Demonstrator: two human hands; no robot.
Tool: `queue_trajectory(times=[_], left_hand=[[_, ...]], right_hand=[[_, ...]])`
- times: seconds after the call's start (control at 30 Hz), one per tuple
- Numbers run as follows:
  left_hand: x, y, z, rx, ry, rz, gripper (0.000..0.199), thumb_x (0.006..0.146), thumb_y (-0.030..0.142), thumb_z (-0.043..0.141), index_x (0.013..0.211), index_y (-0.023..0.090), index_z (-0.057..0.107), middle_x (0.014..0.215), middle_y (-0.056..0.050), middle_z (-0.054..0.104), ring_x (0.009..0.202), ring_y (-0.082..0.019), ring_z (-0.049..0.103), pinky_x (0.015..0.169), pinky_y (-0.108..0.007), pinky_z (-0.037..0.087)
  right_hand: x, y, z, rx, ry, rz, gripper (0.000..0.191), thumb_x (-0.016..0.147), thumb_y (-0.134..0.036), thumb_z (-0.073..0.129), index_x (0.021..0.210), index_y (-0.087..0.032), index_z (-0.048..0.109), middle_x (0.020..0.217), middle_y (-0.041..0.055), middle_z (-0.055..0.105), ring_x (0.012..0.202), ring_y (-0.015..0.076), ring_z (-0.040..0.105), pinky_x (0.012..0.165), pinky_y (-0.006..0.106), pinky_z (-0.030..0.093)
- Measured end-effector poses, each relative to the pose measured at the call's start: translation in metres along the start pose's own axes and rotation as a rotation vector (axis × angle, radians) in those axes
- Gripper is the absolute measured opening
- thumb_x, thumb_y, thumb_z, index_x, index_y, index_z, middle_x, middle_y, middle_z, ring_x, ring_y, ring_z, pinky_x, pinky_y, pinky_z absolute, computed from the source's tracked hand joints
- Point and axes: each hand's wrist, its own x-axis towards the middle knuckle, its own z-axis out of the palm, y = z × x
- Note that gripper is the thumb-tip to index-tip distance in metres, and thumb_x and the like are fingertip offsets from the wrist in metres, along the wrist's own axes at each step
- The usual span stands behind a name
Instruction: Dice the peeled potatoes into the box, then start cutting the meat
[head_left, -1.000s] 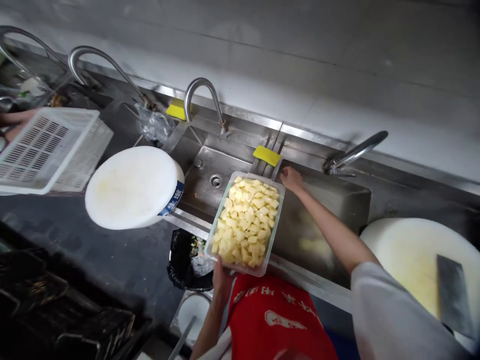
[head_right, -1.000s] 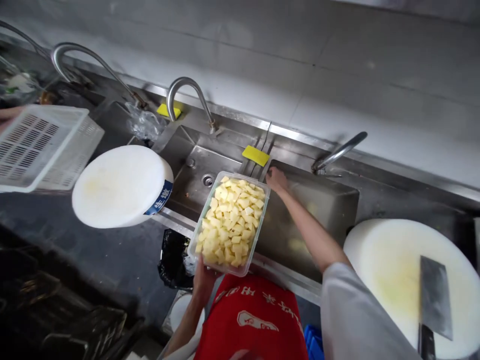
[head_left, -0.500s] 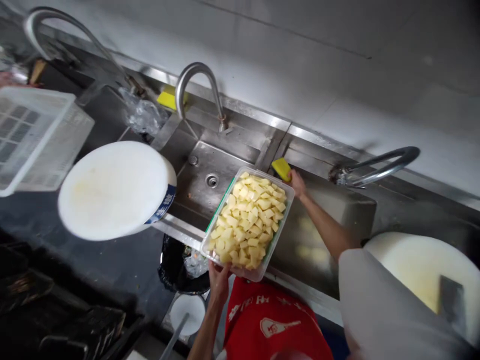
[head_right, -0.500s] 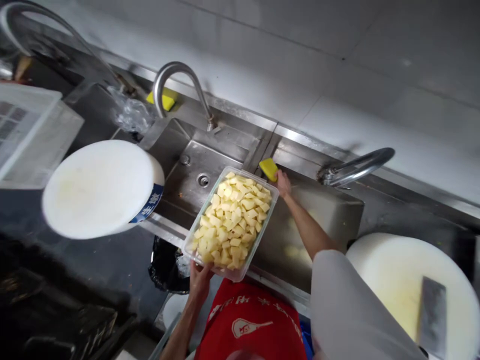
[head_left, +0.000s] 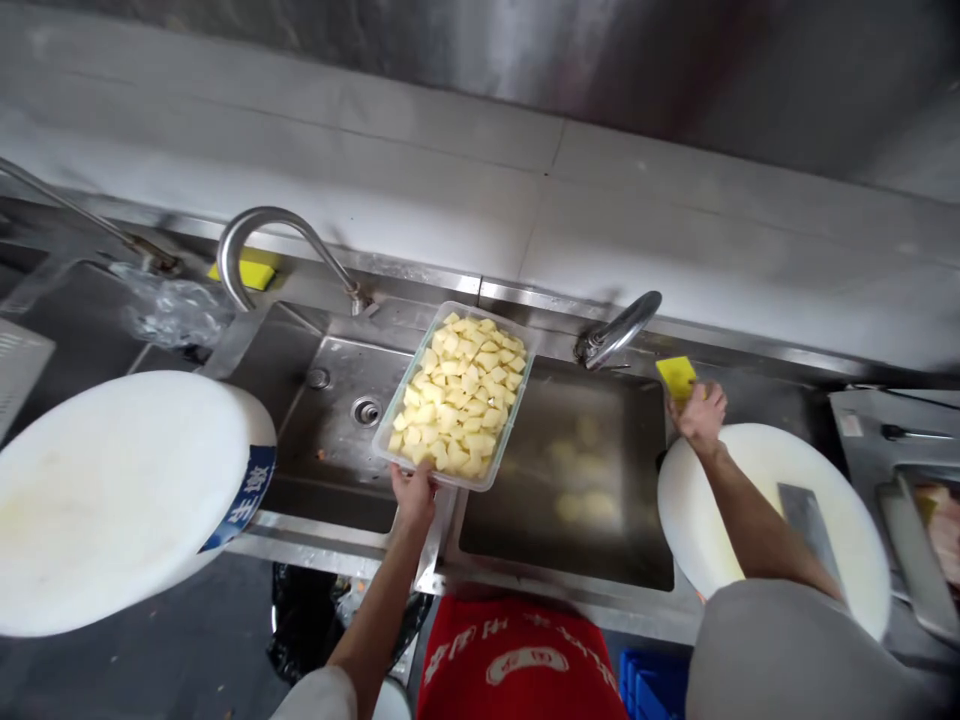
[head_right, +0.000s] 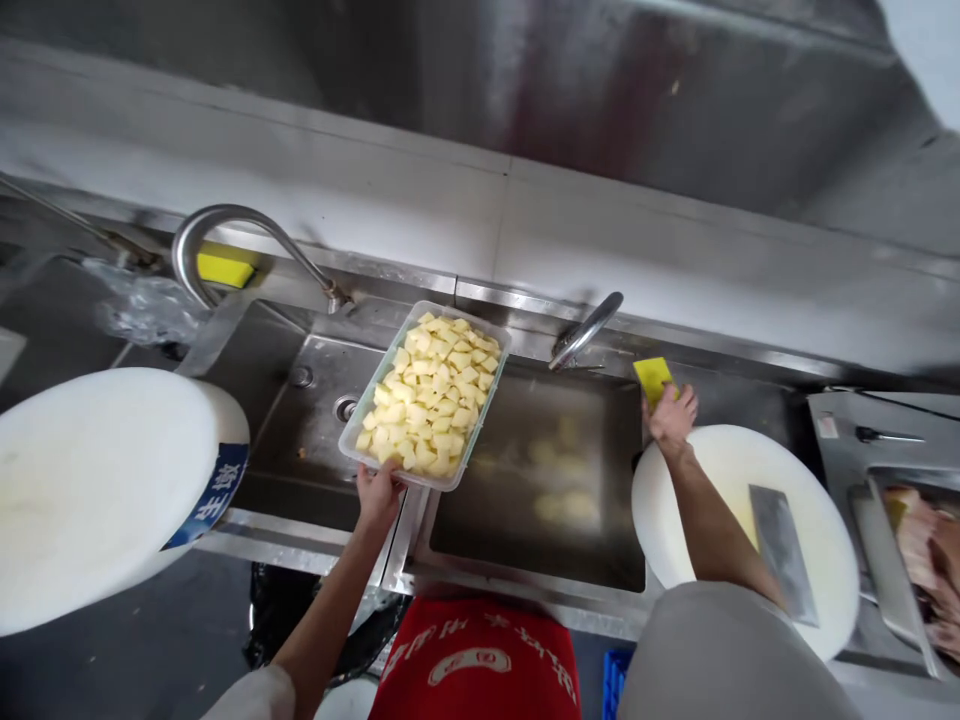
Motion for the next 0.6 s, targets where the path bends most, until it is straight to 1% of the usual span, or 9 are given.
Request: queue_trajectory(times=[0.07,0.13,0.17,0.23,0.3,0.37,0.43,0.5,0.6], left_hand=[[0.002,0.001,0.015,-0.016,0.009,-0.014,0.062,0.067,0.015,0.07,0.123,0.028,0.047,0.103,-0.002,0.068,0.063,-0.008,0.062,0.052,-0.016,0.048],[0.003,0.001,0.029,-0.027,0.015,-0.023,0.064,0.069,0.014,0.068,0.126,0.029,0.045,0.105,-0.002,0.068,0.065,-0.008,0.063,0.053,-0.016,0.05],[0.003,0.001,0.036,-0.03,0.016,-0.03,0.065,0.07,0.013,0.068,0.128,0.029,0.044,0.108,-0.003,0.068,0.067,-0.009,0.064,0.054,-0.016,0.05],[0.003,0.0,0.047,-0.034,0.021,-0.046,0.067,0.072,0.013,0.066,0.132,0.03,0.042,0.113,-0.004,0.068,0.069,-0.01,0.066,0.054,-0.017,0.051],[0.002,-0.002,0.055,-0.045,0.021,-0.057,0.071,0.072,0.013,0.066,0.136,0.03,0.04,0.116,-0.006,0.068,0.068,-0.011,0.066,0.052,-0.018,0.051],[0.001,-0.003,0.057,-0.062,0.006,-0.045,0.072,0.072,0.013,0.066,0.137,0.03,0.039,0.117,-0.006,0.068,0.068,-0.012,0.066,0.051,-0.018,0.05],[0.0,-0.003,0.056,-0.079,-0.023,-0.037,0.072,0.072,0.014,0.066,0.137,0.03,0.039,0.116,-0.005,0.068,0.067,-0.011,0.065,0.051,-0.016,0.049],[0.0,-0.003,0.054,-0.088,-0.041,-0.038,0.073,0.071,0.014,0.066,0.137,0.03,0.039,0.115,-0.005,0.068,0.066,-0.009,0.064,0.05,-0.015,0.047],[0.002,-0.004,0.052,-0.08,-0.066,-0.031,0.075,0.072,0.015,0.068,0.139,0.028,0.036,0.118,-0.007,0.067,0.067,-0.01,0.064,0.049,-0.015,0.047]], right_hand=[[0.024,-0.031,-0.008,0.081,-0.046,-0.076,0.063,0.085,-0.038,0.048,0.143,-0.014,0.043,0.147,0.025,0.042,0.135,0.0366,0.042,0.107,0.052,0.04],[0.043,-0.074,-0.013,0.173,-0.163,-0.175,0.072,0.085,-0.033,0.05,0.152,-0.014,0.033,0.147,0.0202,0.047,0.136,0.0307,0.045,0.11,0.045,0.041],[0.05,-0.096,-0.014,0.191,-0.236,-0.187,0.073,0.085,-0.031,0.052,0.153,-0.013,0.033,0.145,0.0193,0.05,0.133,0.0298,0.049,0.109,0.043,0.043],[0.056,-0.136,-0.013,0.158,-0.392,-0.139,0.061,0.084,-0.026,0.055,0.143,-0.012,0.049,0.13,0.0195,0.063,0.121,0.0308,0.06,0.102,0.042,0.048],[0.052,-0.164,-0.008,0.108,-0.494,-0.088,0.044,0.084,-0.022,0.057,0.125,-0.01,0.065,0.114,0.0231,0.069,0.11,0.0335,0.066,0.096,0.043,0.05],[0.042,-0.179,-0.004,0.081,-0.524,-0.082,0.036,0.081,-0.021,0.061,0.114,-0.007,0.07,0.109,0.0279,0.07,0.108,0.0374,0.067,0.094,0.045,0.05],[0.032,-0.184,-0.006,0.126,-0.533,-0.081,0.037,0.077,-0.019,0.066,0.111,-0.006,0.071,0.108,0.0289,0.07,0.109,0.0401,0.066,0.094,0.048,0.051],[0.024,-0.184,-0.018,0.29,-0.524,-0.056,0.036,0.076,-0.02,0.067,0.11,-0.009,0.071,0.106,0.0245,0.072,0.108,0.0392,0.067,0.093,0.049,0.052],[0.018,-0.189,-0.053,0.706,-0.445,-0.058,0.041,0.086,-0.033,0.061,0.125,-0.019,0.065,0.115,0.0152,0.072,0.109,0.0303,0.069,0.093,0.046,0.055]])
